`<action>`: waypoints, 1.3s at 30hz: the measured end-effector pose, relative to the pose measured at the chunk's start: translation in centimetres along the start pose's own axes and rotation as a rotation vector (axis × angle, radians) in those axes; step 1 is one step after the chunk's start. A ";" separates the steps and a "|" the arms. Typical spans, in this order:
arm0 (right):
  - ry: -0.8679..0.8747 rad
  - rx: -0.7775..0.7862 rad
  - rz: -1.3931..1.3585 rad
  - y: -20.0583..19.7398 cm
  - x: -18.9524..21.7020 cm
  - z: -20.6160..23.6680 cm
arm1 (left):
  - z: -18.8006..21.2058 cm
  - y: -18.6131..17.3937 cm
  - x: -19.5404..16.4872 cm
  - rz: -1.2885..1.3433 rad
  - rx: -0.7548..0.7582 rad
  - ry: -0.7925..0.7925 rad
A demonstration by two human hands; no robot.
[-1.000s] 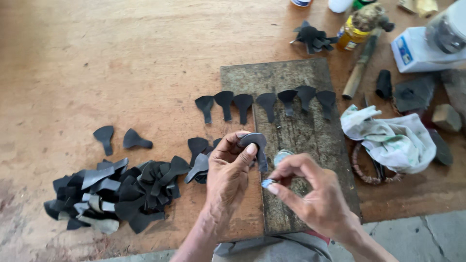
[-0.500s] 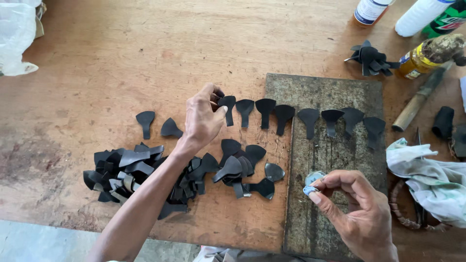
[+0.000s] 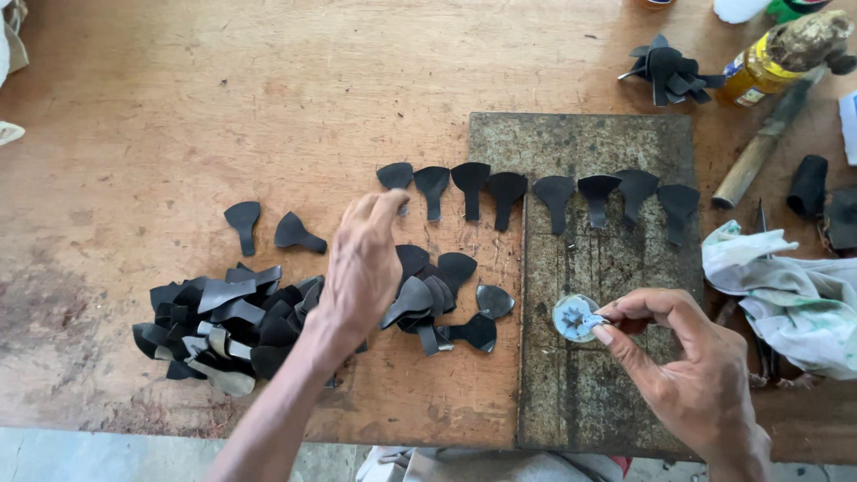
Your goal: The person picks black shoe upper components one at a time from a pile, presses each piece against a small blue stamp pad on the workbench, and places the marked piece into rows on the bench. The person repeats this handling cycle continuously across the episode.
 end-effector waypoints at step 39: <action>-0.284 0.082 0.349 2.4 -0.3 0.4 | 7.9 -0.8 -5.6 0.298 -0.003 0.170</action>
Point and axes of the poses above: each hand's wrist, its own z-axis away from the middle knuckle, its own y-axis out of the palm, x = y × z, the point moved 7 cm from there along -z, towards the middle knuckle, and after that the axes turned 10 degrees about -x, right-handed, at the moved point
